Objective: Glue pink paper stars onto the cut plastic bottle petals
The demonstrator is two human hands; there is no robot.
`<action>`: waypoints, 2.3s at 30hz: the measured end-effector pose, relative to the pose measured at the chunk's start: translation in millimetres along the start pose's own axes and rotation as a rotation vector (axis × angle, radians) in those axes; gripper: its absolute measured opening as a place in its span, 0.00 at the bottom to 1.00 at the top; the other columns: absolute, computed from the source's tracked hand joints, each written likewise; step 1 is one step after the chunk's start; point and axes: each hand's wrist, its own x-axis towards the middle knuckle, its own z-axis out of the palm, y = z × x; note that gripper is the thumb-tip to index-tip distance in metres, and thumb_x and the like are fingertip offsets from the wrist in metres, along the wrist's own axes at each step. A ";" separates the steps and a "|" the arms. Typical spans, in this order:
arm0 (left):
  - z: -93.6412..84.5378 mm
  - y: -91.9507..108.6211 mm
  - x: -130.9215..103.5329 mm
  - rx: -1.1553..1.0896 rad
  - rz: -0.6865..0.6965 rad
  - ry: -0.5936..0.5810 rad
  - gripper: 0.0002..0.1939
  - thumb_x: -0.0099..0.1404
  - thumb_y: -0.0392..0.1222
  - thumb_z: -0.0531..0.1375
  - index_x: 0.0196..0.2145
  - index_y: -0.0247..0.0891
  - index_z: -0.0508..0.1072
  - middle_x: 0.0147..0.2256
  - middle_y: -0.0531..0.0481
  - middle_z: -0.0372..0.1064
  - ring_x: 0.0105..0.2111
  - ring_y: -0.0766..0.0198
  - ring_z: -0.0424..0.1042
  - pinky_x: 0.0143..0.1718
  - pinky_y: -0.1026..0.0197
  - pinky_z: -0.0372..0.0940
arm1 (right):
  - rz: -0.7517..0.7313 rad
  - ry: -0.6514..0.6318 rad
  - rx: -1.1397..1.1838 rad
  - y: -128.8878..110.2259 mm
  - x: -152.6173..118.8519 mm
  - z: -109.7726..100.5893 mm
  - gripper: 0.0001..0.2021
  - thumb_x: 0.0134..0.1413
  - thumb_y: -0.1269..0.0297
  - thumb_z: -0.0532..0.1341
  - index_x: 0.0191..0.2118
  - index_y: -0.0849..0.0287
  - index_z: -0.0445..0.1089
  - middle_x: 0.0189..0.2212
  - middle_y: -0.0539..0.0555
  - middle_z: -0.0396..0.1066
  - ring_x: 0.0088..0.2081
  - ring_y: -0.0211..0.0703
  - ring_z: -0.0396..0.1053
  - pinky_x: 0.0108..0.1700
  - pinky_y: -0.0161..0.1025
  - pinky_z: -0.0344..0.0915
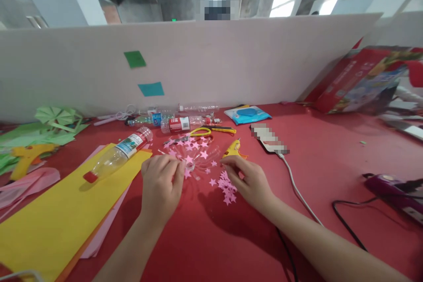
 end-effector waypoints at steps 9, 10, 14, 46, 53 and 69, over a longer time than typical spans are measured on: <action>-7.4 -4.8 3.4 0.000 0.050 0.176 0.04 0.64 0.35 0.56 0.30 0.40 0.64 0.28 0.50 0.67 0.32 0.60 0.66 0.37 0.55 0.57 | -0.164 -0.155 -0.126 15.7 7.8 -5.6 0.07 0.55 0.73 0.56 0.30 0.60 0.70 0.28 0.54 0.69 0.33 0.42 0.64 0.36 0.38 0.60; -9.3 -3.2 3.0 -0.024 0.071 0.181 0.05 0.63 0.34 0.56 0.30 0.40 0.64 0.28 0.51 0.67 0.32 0.61 0.66 0.37 0.55 0.58 | -0.199 -0.200 -0.164 15.4 7.2 -3.8 0.07 0.55 0.73 0.56 0.29 0.60 0.70 0.28 0.54 0.69 0.33 0.43 0.63 0.37 0.39 0.59; -16.6 10.3 -4.6 -0.217 0.163 0.112 0.07 0.63 0.29 0.53 0.31 0.40 0.62 0.26 0.51 0.64 0.28 0.63 0.63 0.32 0.58 0.57 | -0.235 -0.337 -0.342 7.6 0.6 9.8 0.05 0.53 0.66 0.62 0.28 0.60 0.71 0.28 0.54 0.67 0.35 0.44 0.60 0.38 0.41 0.56; 23.6 44.6 -26.6 -1.174 -0.815 -0.631 0.18 0.61 0.56 0.52 0.25 0.38 0.63 0.14 0.58 0.60 0.15 0.69 0.63 0.18 0.67 0.52 | -0.381 -0.028 -0.026 -19.2 -9.4 1.6 0.06 0.57 0.73 0.55 0.33 0.60 0.69 0.27 0.52 0.68 0.30 0.39 0.59 0.36 0.40 0.56; 18.2 47.6 -24.2 -1.198 -0.749 -0.606 0.17 0.61 0.53 0.55 0.23 0.36 0.65 0.18 0.57 0.62 0.15 0.72 0.61 0.18 0.68 0.55 | -0.090 -0.074 0.297 -25.7 -10.5 0.0 0.05 0.54 0.73 0.56 0.33 0.60 0.68 0.29 0.53 0.66 0.32 0.39 0.63 0.34 0.36 0.62; 4.4 48.4 -29.4 -1.113 -0.635 -0.546 0.15 0.65 0.47 0.52 0.24 0.37 0.62 0.21 0.57 0.61 0.17 0.74 0.60 0.21 0.68 0.56 | 0.277 -0.186 -0.409 44.1 13.9 -17.0 0.08 0.46 0.66 0.66 0.33 0.62 0.69 0.36 0.62 0.68 0.42 0.54 0.65 0.43 0.46 0.61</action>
